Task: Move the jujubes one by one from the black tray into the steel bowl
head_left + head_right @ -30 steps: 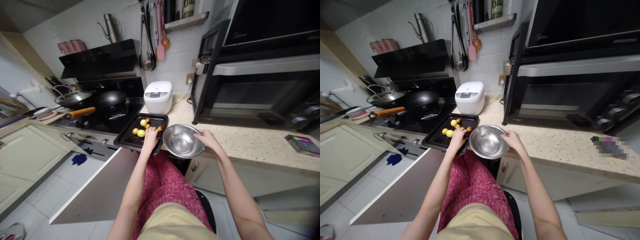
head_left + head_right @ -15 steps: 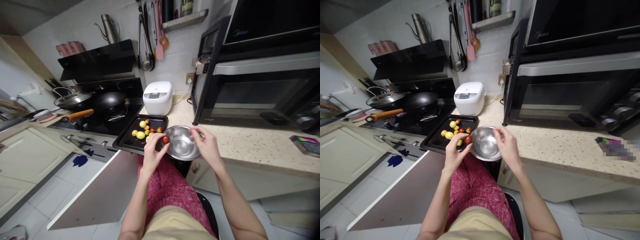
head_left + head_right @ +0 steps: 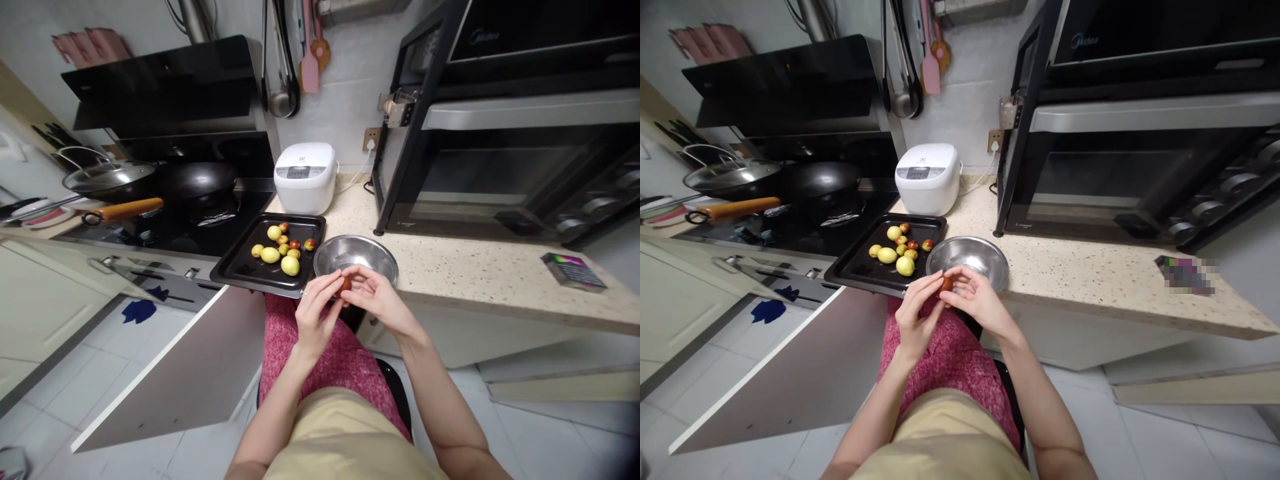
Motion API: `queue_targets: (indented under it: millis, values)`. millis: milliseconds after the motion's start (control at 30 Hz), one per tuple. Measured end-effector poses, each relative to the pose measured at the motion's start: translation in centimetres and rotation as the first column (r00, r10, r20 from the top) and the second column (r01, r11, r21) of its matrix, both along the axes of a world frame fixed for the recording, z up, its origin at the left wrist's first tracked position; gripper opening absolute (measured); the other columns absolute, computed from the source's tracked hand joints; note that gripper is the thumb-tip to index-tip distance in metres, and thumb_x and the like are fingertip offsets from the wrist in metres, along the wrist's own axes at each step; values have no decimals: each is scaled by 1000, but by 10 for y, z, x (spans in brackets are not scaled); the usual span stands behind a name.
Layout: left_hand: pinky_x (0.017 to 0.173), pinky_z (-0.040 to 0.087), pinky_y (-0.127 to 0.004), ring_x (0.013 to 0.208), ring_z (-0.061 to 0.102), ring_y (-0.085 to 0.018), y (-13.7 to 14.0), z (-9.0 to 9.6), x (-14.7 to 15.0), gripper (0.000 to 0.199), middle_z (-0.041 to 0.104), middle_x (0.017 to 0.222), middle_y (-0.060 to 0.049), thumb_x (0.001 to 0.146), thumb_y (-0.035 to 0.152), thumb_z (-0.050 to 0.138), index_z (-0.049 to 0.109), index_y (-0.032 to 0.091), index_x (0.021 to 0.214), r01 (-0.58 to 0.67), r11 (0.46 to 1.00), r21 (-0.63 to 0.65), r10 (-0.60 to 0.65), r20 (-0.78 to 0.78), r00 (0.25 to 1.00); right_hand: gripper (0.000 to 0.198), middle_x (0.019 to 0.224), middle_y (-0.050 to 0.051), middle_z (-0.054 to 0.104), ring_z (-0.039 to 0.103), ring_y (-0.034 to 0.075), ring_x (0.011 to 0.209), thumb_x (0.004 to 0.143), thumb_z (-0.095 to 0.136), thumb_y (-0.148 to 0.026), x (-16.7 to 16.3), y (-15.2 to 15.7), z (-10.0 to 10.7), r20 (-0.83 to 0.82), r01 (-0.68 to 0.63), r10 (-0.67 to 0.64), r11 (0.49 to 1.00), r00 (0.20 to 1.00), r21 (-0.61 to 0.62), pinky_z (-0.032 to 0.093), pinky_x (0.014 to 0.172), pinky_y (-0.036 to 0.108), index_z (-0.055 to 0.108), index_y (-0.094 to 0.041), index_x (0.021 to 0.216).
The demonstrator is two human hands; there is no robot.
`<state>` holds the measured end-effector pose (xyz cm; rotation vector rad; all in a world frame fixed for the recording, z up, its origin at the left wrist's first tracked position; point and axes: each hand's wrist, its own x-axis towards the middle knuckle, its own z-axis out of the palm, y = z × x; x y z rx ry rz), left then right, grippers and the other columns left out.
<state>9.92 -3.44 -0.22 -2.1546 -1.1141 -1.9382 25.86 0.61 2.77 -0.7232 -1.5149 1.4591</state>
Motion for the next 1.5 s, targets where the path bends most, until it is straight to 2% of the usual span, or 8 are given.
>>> queue_targets:
  millis: [133,267,367,633,900,1033,1267,1500]
  values:
    - [110,56,-46,130,65,-24,1,-2,-3,43,67,140,-12,99,12,63,63,25,139,-24,998,-61,21,-51,998,34,105,5,74,72,21,98,78,82,-39,9,27,-2,156,216,-248,956,956,197,60,88,36,65,-23,103]
    - [111,55,-46,132,63,-24,1,-4,-11,36,68,135,-11,99,8,59,67,24,130,-30,994,-101,23,-62,998,19,103,5,75,71,21,90,84,69,-19,16,57,-5,578,226,-551,812,602,538,55,82,34,64,-21,102]
    - [111,55,-47,132,62,-25,1,-6,-14,34,69,132,-10,99,7,58,68,24,126,-16,993,-115,7,-81,997,20,100,6,75,70,23,90,83,65,-9,13,68,-4,704,137,-582,801,408,583,50,81,33,65,-20,99]
    - [110,56,-49,134,60,-27,3,-10,-17,32,68,132,-12,100,7,57,67,24,125,40,989,-145,-62,-153,986,24,109,13,75,69,26,94,85,59,-2,-4,78,-1,779,70,-581,809,235,583,40,73,30,67,-18,102]
    - [111,54,-51,137,57,-27,5,-17,-19,35,66,135,-12,100,7,55,65,24,129,75,983,-168,-107,-190,976,17,86,8,76,70,24,81,86,62,-6,10,72,1,771,103,-584,809,253,579,39,68,30,69,-20,79]
    - [112,54,-49,138,57,-26,4,-18,-20,35,66,136,-12,100,7,55,66,24,128,70,981,-181,-105,-197,975,12,100,7,79,73,23,90,90,65,-13,25,63,-1,709,162,-628,774,320,612,48,76,31,73,-21,91]
    - [111,54,-47,136,59,-26,9,-15,-36,32,67,135,-11,101,9,56,66,25,126,-16,983,-184,-26,-224,974,17,103,7,80,73,27,107,98,65,-35,71,57,-29,162,348,-722,502,673,792,54,99,47,73,-23,88]
    - [113,51,-46,128,63,-25,32,-2,-86,27,67,134,-11,103,19,56,67,25,127,-230,932,-281,169,-225,960,23,123,11,75,69,29,122,100,56,-21,69,27,-77,-63,473,-775,317,629,822,56,103,53,73,-23,116]
